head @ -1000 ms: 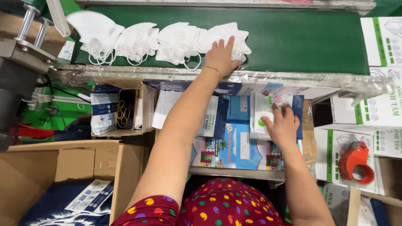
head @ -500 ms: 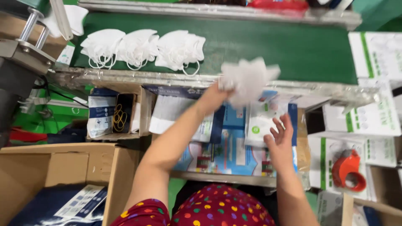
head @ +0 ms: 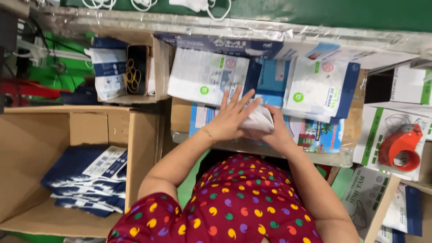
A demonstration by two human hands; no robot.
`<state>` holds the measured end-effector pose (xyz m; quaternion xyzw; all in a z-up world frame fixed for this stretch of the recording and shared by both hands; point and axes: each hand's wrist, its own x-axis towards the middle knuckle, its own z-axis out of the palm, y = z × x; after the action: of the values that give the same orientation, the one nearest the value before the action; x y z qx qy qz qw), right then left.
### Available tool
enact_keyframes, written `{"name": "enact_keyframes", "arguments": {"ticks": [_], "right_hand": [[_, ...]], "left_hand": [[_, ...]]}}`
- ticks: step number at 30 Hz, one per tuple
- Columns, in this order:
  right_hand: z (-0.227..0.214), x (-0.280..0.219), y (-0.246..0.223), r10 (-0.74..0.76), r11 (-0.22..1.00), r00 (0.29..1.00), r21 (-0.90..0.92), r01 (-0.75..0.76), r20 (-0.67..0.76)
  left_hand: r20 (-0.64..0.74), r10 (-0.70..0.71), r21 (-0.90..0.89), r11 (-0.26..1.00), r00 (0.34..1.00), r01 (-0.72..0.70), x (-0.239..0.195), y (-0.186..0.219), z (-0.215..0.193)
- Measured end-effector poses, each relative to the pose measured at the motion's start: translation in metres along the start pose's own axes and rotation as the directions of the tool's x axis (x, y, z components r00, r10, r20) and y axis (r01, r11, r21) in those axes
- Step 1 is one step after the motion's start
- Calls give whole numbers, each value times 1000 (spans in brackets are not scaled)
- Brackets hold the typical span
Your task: Packaging face masks into plastic sleeves and placing them into product boxes.
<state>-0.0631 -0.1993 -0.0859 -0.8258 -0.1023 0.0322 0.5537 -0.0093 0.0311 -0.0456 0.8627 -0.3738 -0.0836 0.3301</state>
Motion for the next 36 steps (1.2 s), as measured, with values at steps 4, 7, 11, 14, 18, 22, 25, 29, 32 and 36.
{"name": "enact_keyframes", "arguments": {"ticks": [4, 7, 11, 14, 18, 22, 25, 29, 32, 36], "right_hand": [[3, 1, 15, 85, 996, 996, 33, -85, 5], [10, -4, 5, -6, 1000, 1000, -14, 6, -18], [16, -1, 3, 79, 996, 994, 39, -76, -72], [2, -3, 8, -6, 999, 1000, -41, 7, 20], [-66, -9, -39, -255, 909, 952, -294, 296, 171], [-99, -40, -12, 58, 993, 966, 86, -82, 252], [-94, -55, 36, 324, 814, 922, 434, -386, 214], [-48, -14, -36, 58, 881, 997, -468, -77, -56], [-31, -13, -39, -94, 896, 995, -432, 104, 44], [-18, -8, -41, -177, 901, 984, -402, 164, 4]], "left_hand": [[-164, 95, 259, 965, 982, -50, 9, -1, 14], [-174, 150, 300, 949, 973, -92, 7, -9, 49], [-268, 184, 302, 948, 946, -99, 7, -16, 74], [-248, 243, -32, 966, 938, -258, 12, 18, 23], [-395, 187, -35, 975, 899, -218, 16, -6, 18], [-462, -232, -77, 972, 856, 223, 44, -38, 16], [-404, -271, 141, 925, 874, 353, 65, -47, 43], [-340, -356, 289, 841, 871, 456, 85, -72, 87], [-403, -261, 347, 843, 877, 411, 83, -73, 90], [-399, -277, 285, 869, 874, 405, 82, -60, 68]]}}
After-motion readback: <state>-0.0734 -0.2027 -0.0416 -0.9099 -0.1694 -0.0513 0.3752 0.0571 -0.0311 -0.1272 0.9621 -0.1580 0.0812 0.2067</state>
